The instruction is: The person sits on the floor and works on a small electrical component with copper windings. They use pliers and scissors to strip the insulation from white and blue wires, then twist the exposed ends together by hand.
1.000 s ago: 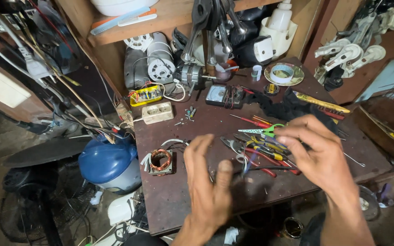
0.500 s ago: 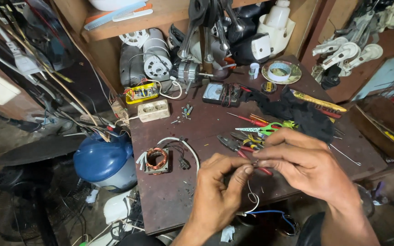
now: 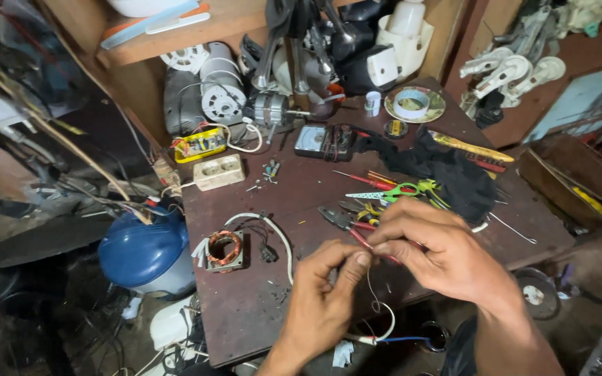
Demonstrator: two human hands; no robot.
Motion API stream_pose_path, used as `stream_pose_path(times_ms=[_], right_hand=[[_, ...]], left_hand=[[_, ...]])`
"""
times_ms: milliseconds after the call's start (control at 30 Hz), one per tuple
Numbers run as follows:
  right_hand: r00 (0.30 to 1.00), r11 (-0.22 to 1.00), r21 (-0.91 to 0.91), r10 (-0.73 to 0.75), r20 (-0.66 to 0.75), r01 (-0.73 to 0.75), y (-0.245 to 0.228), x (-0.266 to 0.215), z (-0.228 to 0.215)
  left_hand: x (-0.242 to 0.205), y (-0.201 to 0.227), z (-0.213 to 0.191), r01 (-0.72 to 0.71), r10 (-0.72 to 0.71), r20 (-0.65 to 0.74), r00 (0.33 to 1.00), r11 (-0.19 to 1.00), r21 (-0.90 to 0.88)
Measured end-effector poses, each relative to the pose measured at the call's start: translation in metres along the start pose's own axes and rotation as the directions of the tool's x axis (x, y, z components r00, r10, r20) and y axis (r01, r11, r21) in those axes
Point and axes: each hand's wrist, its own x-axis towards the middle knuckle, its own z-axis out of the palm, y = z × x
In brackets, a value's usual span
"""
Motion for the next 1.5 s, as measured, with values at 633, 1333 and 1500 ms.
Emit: stream_pose_path(times_ms=[633,1333,1500], right_hand=[[0.81,0.681,-0.592,0.581,0.078,-0.432,0.146,0.004,-0.005],[0.696,0.532,-0.601,0.716,-0.057,-0.596,0.109,-0.018,-0.006],[0.825,0.652,0.55,0.549,0.132,-0.522,0.094,-0.057,0.013]], left_hand=[[0.022,-0.036,-0.026,0.314,-0.487,-0.347,0.801,0.836,-0.449],[0.021,-0.034,-0.041,0.197,-0.291,-0.446,0.846,0.949,-0.247],[0.017,-0.024,-0.043,0.028,-0.024,-0.415,0.909,1.0,0.004]])
